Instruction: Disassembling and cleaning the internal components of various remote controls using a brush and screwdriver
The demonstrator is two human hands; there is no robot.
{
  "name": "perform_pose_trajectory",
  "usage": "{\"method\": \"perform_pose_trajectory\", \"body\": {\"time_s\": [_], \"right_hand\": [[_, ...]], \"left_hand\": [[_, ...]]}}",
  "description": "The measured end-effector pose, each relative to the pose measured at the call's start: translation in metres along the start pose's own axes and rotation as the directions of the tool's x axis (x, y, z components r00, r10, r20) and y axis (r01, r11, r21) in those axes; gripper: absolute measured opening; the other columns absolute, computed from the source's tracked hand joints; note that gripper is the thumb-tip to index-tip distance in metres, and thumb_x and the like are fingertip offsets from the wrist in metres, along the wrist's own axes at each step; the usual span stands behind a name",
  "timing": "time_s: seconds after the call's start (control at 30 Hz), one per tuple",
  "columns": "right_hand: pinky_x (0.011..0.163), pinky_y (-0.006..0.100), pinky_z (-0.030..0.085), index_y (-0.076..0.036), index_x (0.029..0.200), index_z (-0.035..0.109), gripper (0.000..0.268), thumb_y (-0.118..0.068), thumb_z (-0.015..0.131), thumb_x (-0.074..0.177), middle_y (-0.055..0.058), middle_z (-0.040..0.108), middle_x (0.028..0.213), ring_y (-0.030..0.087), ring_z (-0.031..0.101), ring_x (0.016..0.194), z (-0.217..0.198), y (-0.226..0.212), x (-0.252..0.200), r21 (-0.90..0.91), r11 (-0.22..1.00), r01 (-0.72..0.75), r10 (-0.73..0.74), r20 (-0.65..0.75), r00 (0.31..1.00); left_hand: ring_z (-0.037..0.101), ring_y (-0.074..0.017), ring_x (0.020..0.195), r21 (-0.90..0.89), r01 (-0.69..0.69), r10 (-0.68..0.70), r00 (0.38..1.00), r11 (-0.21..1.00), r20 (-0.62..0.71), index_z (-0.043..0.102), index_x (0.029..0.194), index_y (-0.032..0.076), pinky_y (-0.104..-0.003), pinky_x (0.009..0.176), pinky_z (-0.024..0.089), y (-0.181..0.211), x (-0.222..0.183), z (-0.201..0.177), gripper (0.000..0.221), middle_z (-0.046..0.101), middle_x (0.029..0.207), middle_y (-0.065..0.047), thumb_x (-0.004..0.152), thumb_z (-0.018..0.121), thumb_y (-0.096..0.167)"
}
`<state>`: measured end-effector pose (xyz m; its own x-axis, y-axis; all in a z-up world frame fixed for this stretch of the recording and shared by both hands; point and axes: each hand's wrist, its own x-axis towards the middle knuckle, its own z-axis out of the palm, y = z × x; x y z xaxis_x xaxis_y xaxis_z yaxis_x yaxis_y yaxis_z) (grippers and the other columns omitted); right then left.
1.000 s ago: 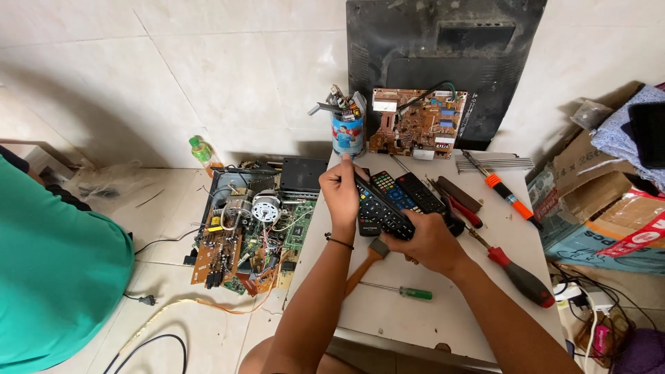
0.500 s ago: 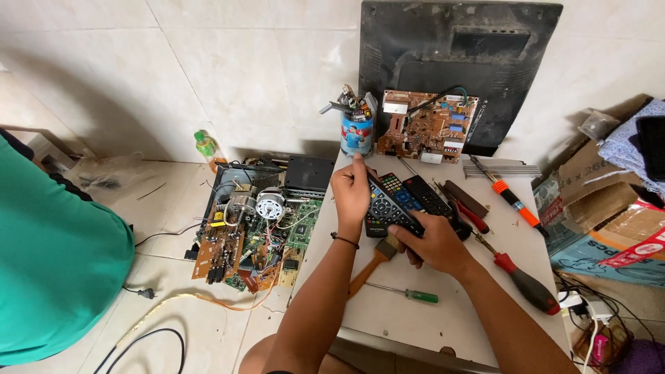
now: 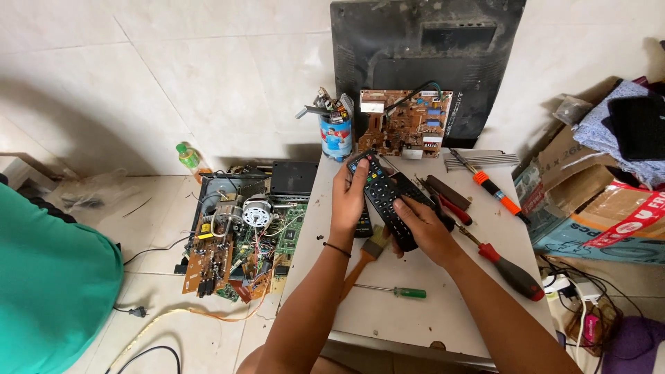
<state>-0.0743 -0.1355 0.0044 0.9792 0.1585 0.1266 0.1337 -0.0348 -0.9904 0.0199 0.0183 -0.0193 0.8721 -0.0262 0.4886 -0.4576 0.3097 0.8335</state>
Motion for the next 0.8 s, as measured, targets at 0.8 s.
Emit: {"method": "perform_pose_trajectory", "body": {"time_s": [0.8], "right_hand": [[0.063,0.041,0.059,-0.008,0.121,0.061,0.043,-0.015,0.068,0.08,0.016,0.069,0.078,0.024,0.071,0.072,0.008,0.02,-0.005,-0.603,0.783,0.149,-0.26,-0.1,0.961]], "left_hand": [[0.068,-0.0346,0.105,0.102,-0.279,0.278,0.96,0.955,0.029,0.062,0.127,0.002,-0.049,0.099,0.051,0.045,-0.015,0.016,0.025,0.07,0.111,-0.021,0.111,0.047,0.015]]}}
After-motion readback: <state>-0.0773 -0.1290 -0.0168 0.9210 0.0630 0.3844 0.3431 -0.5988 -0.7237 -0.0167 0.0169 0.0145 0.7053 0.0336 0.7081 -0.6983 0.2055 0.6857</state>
